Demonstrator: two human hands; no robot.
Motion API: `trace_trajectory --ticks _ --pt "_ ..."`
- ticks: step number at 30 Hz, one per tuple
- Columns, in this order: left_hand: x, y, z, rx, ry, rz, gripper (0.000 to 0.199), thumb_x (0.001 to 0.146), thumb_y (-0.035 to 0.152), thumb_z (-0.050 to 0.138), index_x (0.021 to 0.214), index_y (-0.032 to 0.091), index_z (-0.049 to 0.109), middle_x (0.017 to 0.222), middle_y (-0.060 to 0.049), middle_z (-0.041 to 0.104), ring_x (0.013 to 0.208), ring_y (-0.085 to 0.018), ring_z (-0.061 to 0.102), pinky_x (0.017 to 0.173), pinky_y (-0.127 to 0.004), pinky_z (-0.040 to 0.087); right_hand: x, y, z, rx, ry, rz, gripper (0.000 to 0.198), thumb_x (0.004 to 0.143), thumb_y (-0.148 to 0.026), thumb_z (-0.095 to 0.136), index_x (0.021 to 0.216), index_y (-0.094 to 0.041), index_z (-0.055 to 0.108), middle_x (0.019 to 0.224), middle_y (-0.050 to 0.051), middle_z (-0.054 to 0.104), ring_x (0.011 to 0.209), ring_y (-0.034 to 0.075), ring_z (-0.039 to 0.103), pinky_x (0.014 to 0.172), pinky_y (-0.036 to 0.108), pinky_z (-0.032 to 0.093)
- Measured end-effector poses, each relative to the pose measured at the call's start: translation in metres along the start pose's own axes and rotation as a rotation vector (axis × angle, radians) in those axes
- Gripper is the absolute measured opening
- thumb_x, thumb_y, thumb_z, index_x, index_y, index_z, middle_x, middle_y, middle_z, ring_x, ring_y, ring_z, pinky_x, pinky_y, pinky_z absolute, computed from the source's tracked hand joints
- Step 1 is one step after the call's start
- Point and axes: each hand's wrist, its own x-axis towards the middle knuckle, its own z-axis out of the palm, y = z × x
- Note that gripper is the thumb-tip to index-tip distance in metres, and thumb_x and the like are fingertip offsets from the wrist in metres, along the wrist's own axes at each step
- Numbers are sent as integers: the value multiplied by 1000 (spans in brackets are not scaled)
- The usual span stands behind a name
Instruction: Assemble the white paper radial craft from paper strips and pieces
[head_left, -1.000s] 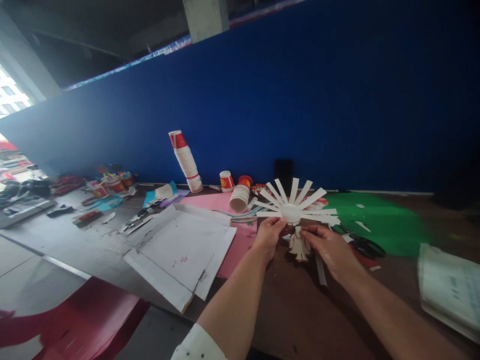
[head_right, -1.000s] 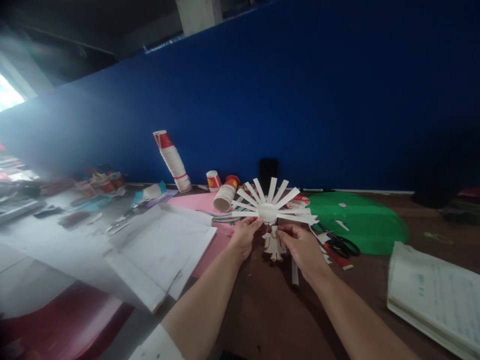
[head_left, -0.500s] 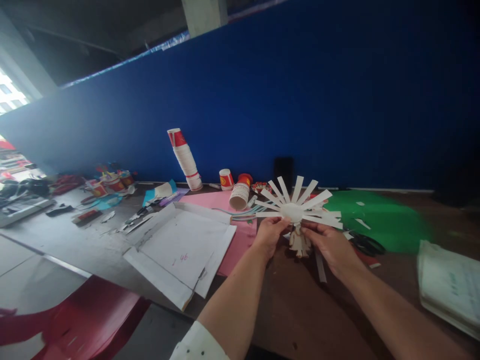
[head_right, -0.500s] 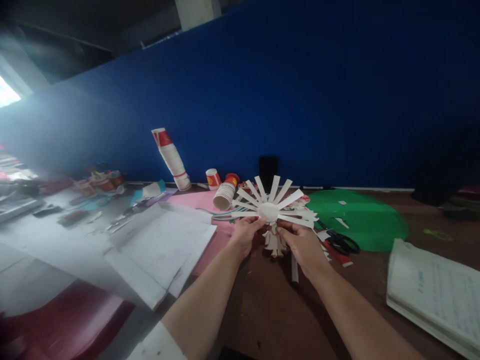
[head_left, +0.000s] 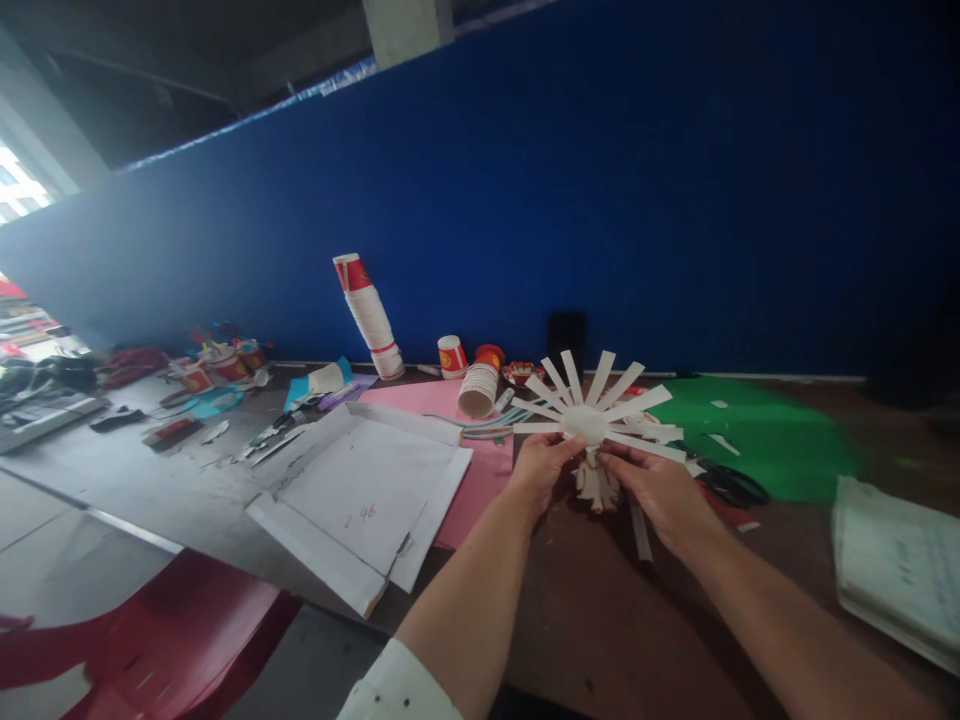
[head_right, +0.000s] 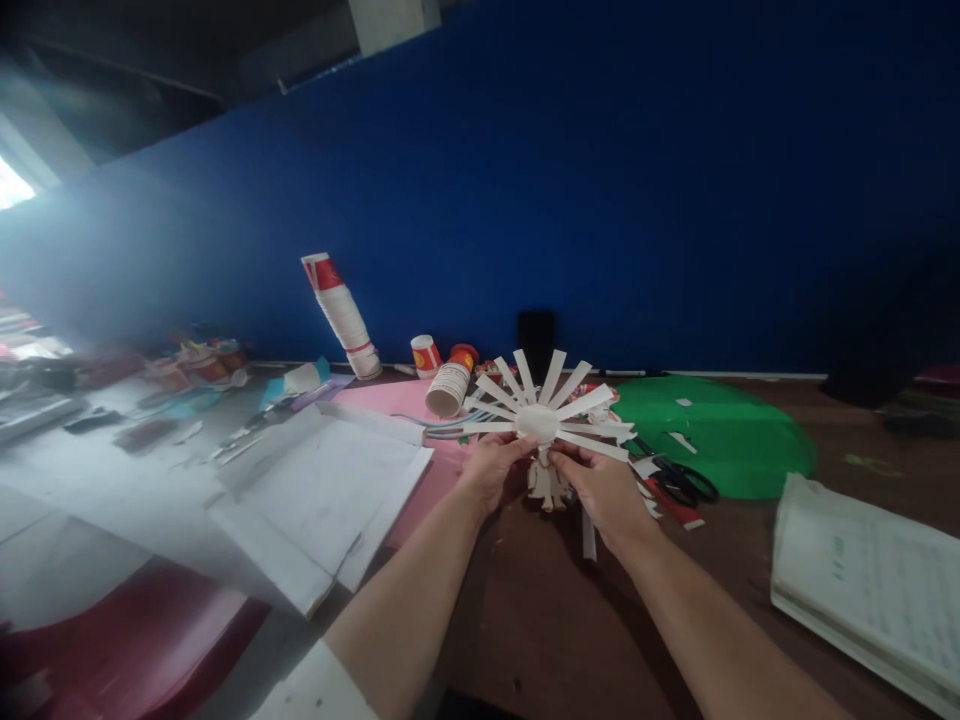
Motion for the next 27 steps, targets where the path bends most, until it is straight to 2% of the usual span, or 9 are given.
trace_trajectory --ticks 8,14,27 --pt "1 0 0 -7 4 5 53 43 44 95 78 11 72 67 -5 68 57 -16 62 63 -31 50 1 3 0 12 -2 11 36 64 -42 84 93 -22 80 85 4 80 78 24 74 69 33 59" --pt "3 -2 0 -14 15 9 51 44 41 95 79 11 72 67 -5 69 57 -15 61 64 -31 49 4 6 1 50 -17 17 36 60 -40 86 90 -22 80 79 3 79 77 23 74 72 32 59" --pt "4 -2 0 -52 34 18 54 42 43 96 78 12 72 68 -4 68 59 -14 60 63 -30 48 4 5 0 24 -9 0 39 64 -43 84 97 -21 80 85 4 80 76 24 74 69 34 58"
